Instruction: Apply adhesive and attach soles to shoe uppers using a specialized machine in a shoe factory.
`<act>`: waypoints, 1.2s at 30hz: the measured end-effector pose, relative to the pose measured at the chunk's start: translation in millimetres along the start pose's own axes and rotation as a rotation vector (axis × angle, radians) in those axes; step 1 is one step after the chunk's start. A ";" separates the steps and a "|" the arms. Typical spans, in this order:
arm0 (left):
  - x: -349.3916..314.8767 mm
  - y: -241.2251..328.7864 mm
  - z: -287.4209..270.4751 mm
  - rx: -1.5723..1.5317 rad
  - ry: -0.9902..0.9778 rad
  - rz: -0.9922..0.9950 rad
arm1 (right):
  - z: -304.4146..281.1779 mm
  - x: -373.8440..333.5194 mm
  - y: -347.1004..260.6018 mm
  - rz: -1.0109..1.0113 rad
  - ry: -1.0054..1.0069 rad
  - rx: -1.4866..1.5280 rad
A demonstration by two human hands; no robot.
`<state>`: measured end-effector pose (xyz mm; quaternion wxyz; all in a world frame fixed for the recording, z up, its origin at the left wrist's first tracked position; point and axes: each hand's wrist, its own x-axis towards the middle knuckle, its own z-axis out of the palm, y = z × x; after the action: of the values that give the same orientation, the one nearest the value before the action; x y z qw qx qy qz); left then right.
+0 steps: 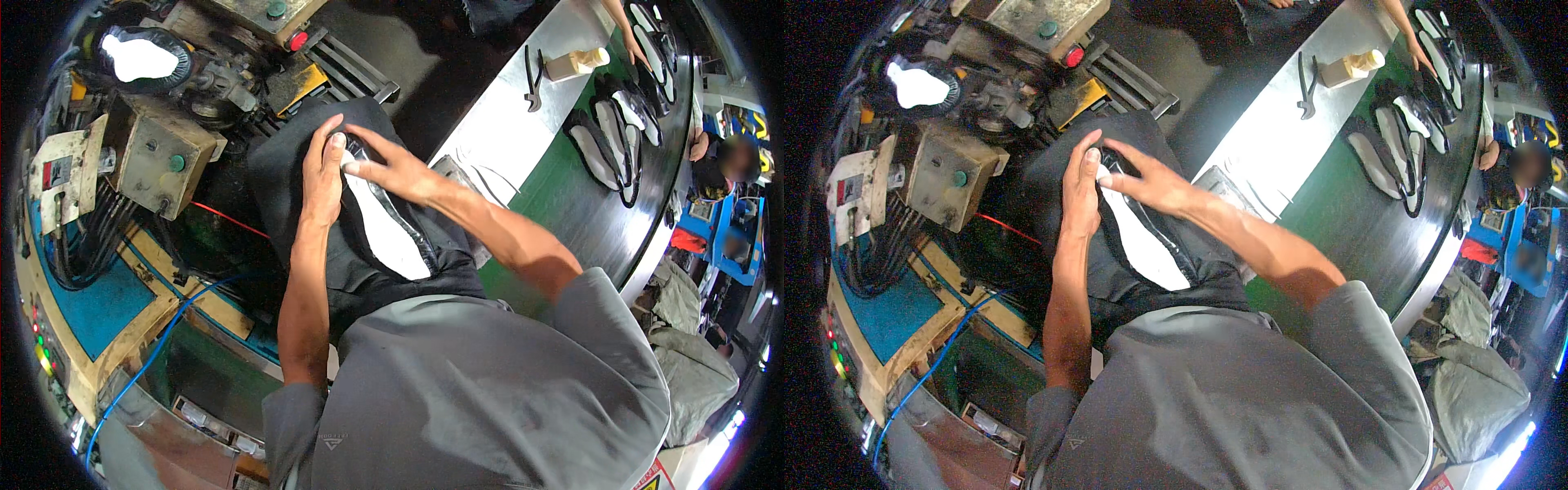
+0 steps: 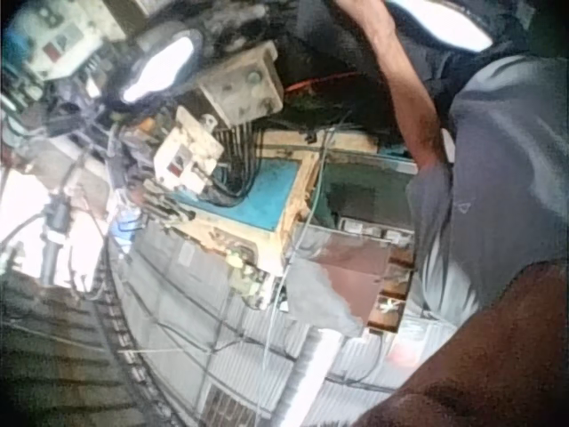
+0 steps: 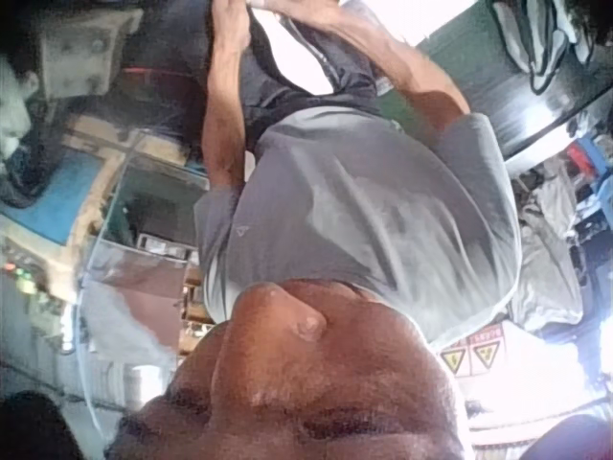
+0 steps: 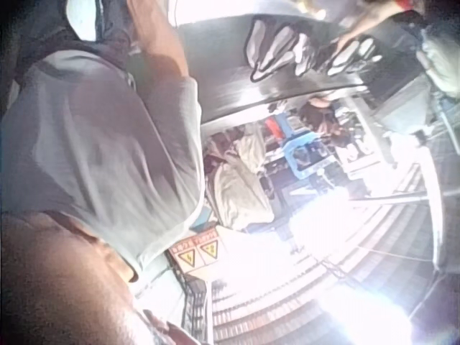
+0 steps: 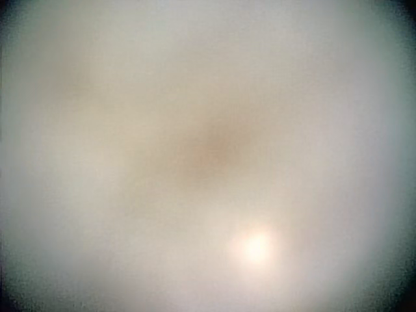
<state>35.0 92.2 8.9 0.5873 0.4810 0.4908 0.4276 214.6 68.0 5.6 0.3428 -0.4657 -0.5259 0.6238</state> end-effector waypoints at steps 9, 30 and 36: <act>5.8 1.7 -12.6 -0.073 0.305 -0.097 | 25.5 -106.5 -76.0 -0.194 -0.065 -1.046; 211.3 198.8 -268.1 -0.548 0.303 -0.072 | 22.4 89.9 -249.7 -0.677 0.115 -1.114; 32.4 174.6 -255.8 0.009 0.208 0.153 | 78.6 231.3 -273.5 -0.865 0.097 -1.077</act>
<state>-218.0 190.9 161.3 0.4968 0.4728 0.5129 0.5163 47.0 311.7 222.4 0.3050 -0.3468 -0.8848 0.0614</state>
